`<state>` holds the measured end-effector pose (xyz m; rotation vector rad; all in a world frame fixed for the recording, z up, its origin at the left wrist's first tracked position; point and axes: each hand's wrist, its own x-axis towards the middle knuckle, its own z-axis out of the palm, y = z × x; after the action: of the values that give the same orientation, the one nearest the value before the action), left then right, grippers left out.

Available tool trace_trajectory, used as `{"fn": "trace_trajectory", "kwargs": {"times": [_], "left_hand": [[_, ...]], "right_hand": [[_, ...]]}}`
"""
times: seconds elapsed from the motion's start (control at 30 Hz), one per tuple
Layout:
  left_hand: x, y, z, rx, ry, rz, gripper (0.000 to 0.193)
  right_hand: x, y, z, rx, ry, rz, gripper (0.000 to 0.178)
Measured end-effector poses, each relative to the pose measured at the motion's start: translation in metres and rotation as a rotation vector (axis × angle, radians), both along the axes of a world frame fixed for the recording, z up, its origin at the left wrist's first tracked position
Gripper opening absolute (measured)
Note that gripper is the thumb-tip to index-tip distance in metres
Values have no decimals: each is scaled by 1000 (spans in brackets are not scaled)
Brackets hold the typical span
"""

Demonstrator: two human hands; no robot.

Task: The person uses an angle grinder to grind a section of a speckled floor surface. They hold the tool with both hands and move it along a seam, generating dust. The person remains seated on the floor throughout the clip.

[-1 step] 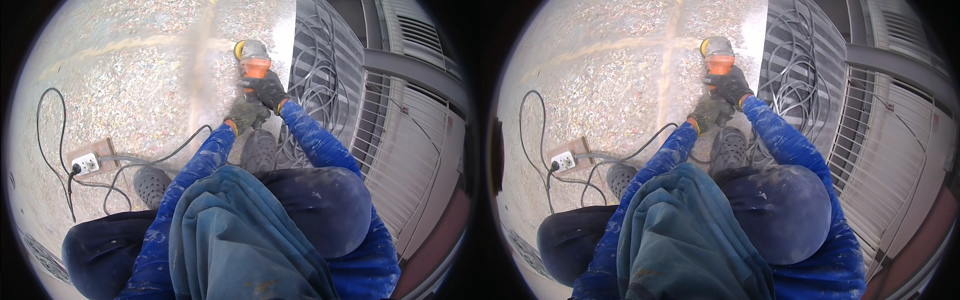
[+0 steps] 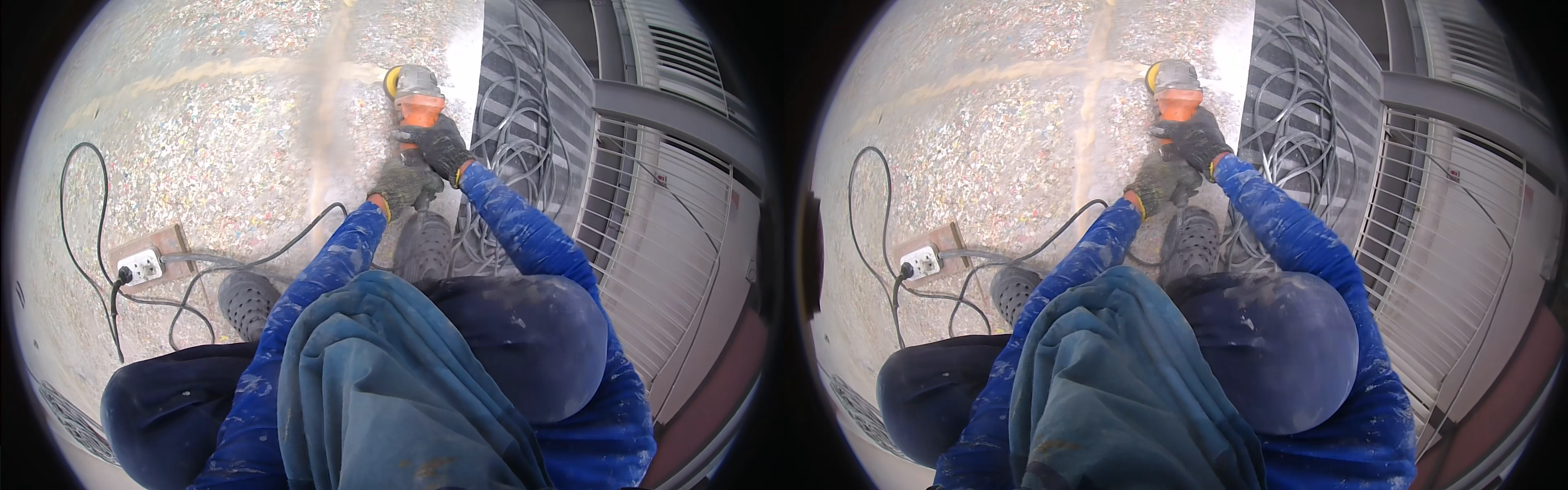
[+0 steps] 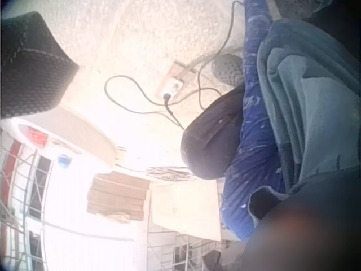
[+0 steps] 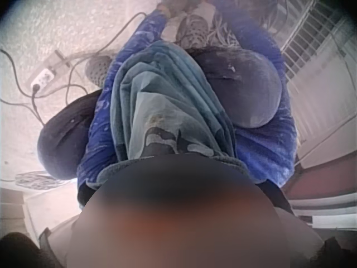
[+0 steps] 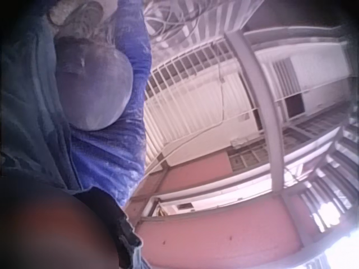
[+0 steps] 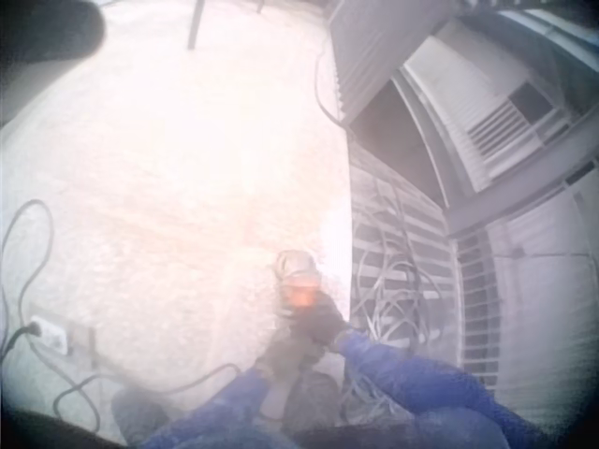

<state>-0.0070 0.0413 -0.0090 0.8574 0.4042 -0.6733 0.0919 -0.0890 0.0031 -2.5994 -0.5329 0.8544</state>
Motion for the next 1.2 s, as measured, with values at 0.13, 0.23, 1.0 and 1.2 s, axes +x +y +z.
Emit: {"fn": "trace_trajectory", "kwargs": {"times": [0.13,0.23,1.0,1.2], "left_hand": [[14,-18,20,84,-142,-77,21],[29,-51,51,266,-455,-30,25],[-8,-38,-68,395,-463,-182,22],[3,-12,-24,112,-24,-226,19]], "right_hand": [[3,-15,49,6,3,-104,34],[16,-40,108,199,-11,-207,28],[-28,11,31,503,308,-1062,46],[-30,-7,-5,551,200,-1046,42]]}}
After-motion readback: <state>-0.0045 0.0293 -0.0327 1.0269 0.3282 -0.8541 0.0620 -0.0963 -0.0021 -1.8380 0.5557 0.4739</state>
